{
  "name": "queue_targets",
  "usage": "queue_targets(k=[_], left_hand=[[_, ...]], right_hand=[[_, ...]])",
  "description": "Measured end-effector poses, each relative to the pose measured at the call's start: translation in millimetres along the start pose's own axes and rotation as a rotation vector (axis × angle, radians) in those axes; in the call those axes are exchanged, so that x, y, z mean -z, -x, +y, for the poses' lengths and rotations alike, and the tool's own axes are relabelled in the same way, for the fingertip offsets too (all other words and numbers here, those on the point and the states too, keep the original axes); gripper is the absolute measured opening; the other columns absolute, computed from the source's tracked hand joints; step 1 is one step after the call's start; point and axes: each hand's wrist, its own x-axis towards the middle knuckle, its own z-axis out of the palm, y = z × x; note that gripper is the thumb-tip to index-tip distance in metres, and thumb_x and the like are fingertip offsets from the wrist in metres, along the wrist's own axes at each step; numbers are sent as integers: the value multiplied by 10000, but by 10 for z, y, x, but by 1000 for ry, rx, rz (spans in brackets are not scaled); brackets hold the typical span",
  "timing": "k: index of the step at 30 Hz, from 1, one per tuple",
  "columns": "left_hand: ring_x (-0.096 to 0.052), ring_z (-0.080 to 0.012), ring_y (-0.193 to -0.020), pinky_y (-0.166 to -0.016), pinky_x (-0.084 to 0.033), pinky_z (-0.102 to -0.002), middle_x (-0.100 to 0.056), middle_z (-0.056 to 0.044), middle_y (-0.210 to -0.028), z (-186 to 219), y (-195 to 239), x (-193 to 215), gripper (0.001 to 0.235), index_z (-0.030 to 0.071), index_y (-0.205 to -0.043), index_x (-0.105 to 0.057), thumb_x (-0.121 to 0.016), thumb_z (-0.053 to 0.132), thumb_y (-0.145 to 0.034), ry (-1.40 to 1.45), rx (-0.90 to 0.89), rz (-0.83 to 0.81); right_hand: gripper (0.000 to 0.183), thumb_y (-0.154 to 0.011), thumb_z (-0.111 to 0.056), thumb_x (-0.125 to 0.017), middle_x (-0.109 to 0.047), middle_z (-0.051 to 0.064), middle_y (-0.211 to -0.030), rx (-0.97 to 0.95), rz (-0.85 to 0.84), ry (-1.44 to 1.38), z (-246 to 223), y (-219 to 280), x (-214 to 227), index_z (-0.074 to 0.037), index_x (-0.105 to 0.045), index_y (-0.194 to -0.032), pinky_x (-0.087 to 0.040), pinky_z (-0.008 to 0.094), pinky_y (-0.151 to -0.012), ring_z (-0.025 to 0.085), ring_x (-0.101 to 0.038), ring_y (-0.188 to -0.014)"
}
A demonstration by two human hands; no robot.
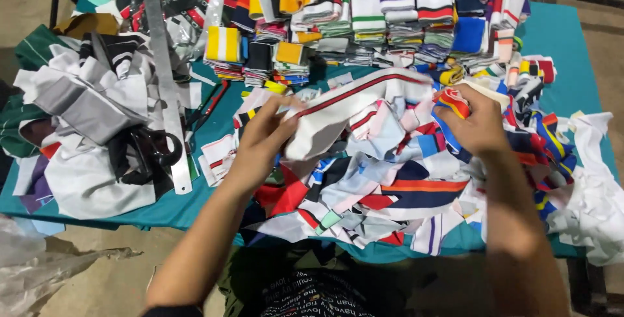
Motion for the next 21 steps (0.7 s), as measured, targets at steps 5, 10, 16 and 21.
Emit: queue_targets(k=[5,10,16,21], left_hand=[[-396,-65,-615,-552,-286,-232,-554,9,-835,-313,443,334,254,78,-1052,-732,-479,81,-1039,-140,-13,233],[-590,-233,-1033,-891,-472,-375,-691,-65,-1078,-492,708,429,229,98,-1149,-724,-598,203,-989,-746,-72,388],[-408,-591,-1361,-1167,-312,-645,-447,-402,-1464,-515,831,202,1160,-121,-1509,-353,-960,385,-658,-837,-147,294],[-230,-612,-1455,-1194,-201,-656,-162,-465,-1593,-352,790,190,1338,-181,-1563,-133,-978,351,-673,-848,82,245]], right_hand=[[448,-994,-411,-563,-712,108,-1206,-217,-436,461,-1054,-135,322,-177,-585,-1375,-463,454,-897,313,-652,-1088],[299,-895,-81,-740,-744,154,-1189,256,21,358,-1259,-164,-46,-43,-718,-1191,-570,490,-862,329,-701,-1082],[353,-778,-150,-781,-720,263,-1046,513,-313,5,-1635,-293,-845,-18,-692,-1093,-504,557,-963,488,-666,-1053],[1012,-818,-669,-708,-503,298,-1501,204,-735,421,-1941,-311,-1161,-5,-432,-1530,-354,575,-1181,461,-479,-1411]])
